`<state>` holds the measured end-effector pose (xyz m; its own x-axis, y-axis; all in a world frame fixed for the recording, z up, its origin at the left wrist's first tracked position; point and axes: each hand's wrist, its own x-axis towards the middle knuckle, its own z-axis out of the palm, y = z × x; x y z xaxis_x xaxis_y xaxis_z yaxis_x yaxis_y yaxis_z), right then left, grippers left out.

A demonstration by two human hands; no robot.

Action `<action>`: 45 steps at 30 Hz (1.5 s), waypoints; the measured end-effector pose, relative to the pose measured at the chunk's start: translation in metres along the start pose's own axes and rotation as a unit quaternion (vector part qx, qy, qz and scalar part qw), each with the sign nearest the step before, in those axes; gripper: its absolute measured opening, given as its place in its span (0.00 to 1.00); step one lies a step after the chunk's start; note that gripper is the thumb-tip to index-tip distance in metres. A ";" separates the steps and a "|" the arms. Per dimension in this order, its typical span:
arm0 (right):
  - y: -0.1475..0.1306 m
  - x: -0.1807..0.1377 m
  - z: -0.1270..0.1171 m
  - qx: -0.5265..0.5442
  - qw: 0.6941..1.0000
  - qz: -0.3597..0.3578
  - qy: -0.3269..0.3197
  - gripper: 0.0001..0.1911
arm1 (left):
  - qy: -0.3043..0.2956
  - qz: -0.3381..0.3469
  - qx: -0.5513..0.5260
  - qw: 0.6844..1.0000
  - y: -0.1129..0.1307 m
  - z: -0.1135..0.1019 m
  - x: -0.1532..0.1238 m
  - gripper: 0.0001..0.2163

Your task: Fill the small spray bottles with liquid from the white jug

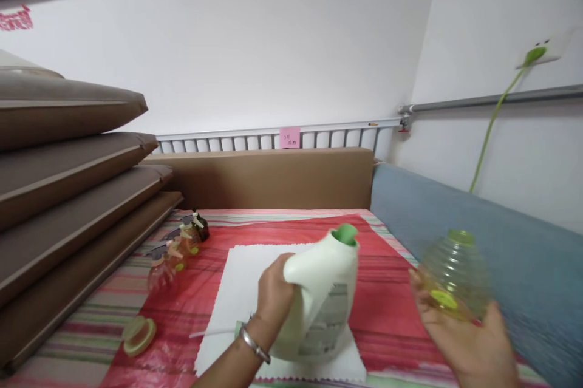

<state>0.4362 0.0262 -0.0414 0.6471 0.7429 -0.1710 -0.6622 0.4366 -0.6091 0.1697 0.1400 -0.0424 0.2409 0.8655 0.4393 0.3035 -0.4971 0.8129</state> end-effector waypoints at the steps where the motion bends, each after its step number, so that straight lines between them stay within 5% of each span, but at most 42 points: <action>1: 0.010 0.003 -0.001 0.042 0.999 0.028 0.000 0.19 | 0.035 -0.001 -0.038 0.999 -0.007 -0.006 0.008 0.15; 6: 0.051 0.024 -0.007 0.140 0.984 0.108 -0.019 0.16 | 0.167 0.015 -0.097 0.981 -0.048 -0.028 0.056 0.16; 13: 0.099 0.044 0.001 0.126 0.971 0.202 -0.033 0.17 | 0.224 -0.037 -0.060 0.972 -0.121 -0.035 0.103 0.21; 19: 0.122 0.036 0.017 0.042 0.977 0.194 -0.076 0.26 | 0.199 -0.043 -0.031 0.979 -0.161 -0.031 0.102 0.17; 26: 0.132 0.025 0.031 -0.021 0.974 0.164 -0.153 0.30 | 0.122 -0.064 0.046 0.989 -0.152 -0.038 0.099 0.18; 30: 0.132 0.022 0.025 -0.001 0.969 0.225 -0.105 0.27 | 0.053 -0.104 0.122 0.986 -0.140 -0.074 0.080 0.23; 35: 0.131 0.017 0.018 0.006 0.956 0.279 -0.088 0.25 | -0.040 -0.139 0.206 0.968 -0.117 -0.110 0.006 0.15; 40: 0.141 0.007 0.011 0.005 0.939 0.327 -0.106 0.23 | -0.206 -0.112 0.338 0.912 -0.105 -0.088 -0.054 0.18; 45: 0.160 -0.011 0.004 0.007 0.933 0.327 -0.148 0.22 | -0.246 -0.117 0.405 0.873 -0.127 -0.059 -0.064 0.16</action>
<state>0.3222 0.0901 -0.1336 -0.0287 0.9598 -0.2793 -0.8852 -0.1542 -0.4390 0.0616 0.1512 -0.1512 0.3914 0.9165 -0.0828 0.9017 -0.3641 0.2334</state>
